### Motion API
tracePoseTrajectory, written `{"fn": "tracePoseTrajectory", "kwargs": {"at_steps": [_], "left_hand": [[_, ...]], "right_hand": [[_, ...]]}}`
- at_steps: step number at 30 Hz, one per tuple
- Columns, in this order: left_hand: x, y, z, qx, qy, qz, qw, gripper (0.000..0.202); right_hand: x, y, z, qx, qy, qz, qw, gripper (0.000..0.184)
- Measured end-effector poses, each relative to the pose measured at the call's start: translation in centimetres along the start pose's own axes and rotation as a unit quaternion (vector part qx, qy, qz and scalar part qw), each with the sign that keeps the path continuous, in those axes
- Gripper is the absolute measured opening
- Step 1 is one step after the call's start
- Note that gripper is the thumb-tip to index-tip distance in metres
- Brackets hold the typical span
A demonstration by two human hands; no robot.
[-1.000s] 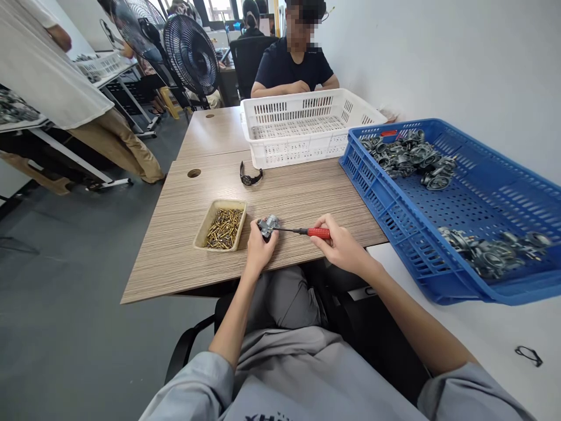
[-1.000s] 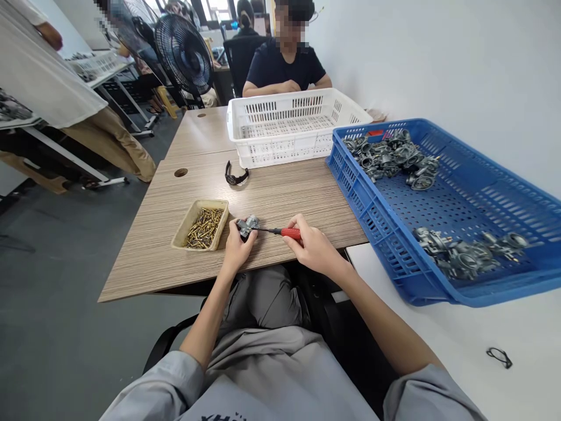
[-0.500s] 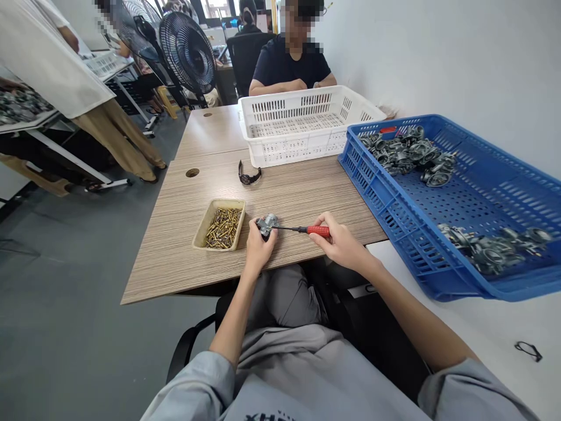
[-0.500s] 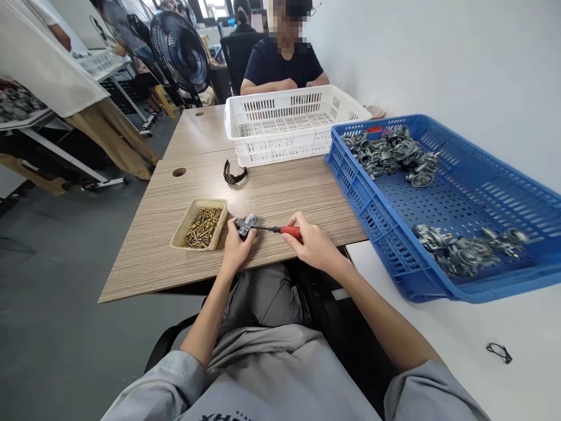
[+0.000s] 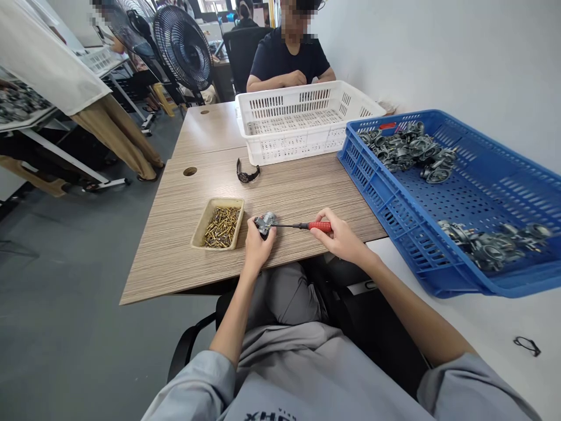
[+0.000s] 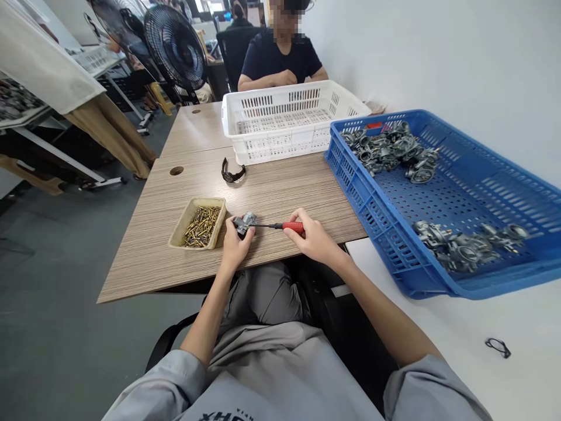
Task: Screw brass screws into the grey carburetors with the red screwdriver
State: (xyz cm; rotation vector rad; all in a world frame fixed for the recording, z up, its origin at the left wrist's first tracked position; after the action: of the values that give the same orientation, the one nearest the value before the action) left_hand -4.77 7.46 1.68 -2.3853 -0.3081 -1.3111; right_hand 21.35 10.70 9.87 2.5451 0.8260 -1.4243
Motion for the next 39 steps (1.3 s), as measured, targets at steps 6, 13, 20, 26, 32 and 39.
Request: {"fn": "tracePoseTrajectory", "kwargs": {"at_steps": [6,13,20,26,32,39], "left_hand": [[0.0,0.0,-0.2,0.006,0.005,-0.003,1.000,0.046],[-0.2,-0.1,-0.4,0.020,0.017,-0.003,1.000,0.045],[-0.2,-0.1,-0.6,0.027,0.026,-0.008,0.999,0.045],[-0.3,-0.1,-0.6,0.028,0.026,-0.025,0.999,0.045],[-0.3,-0.1,-0.8,0.031,0.034,-0.030,0.998,0.043],[-0.2,-0.2,-0.9,0.026,0.040,-0.034,0.998,0.045]], "right_hand": [[1.2,-0.4,0.0,0.014,-0.006,0.016,1.000,0.025],[2.5,-0.7,0.3,0.022,-0.005,0.018,1.000,0.026],[3.6,-0.7,1.0,0.012,-0.042,0.037,0.998,0.027],[4.4,-0.8,1.5,0.002,-0.055,0.052,0.997,0.028],[5.3,-0.9,2.1,-0.007,-0.054,0.050,0.997,0.030],[5.9,-0.7,2.8,-0.024,-0.032,0.054,0.998,0.037]]}}
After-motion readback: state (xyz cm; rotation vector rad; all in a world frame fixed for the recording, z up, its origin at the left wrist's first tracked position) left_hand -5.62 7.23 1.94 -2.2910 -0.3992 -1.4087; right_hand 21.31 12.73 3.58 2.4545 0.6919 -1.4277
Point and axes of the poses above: each hand's wrist, its own y-axis away from the middle knuckle, its own z-axis out of the palm, x = y × z, the point moved 10 cm from there along -y, towards the middle knuckle, and after that the axes turned 2 degrees about -z, right-handed, at the moved point
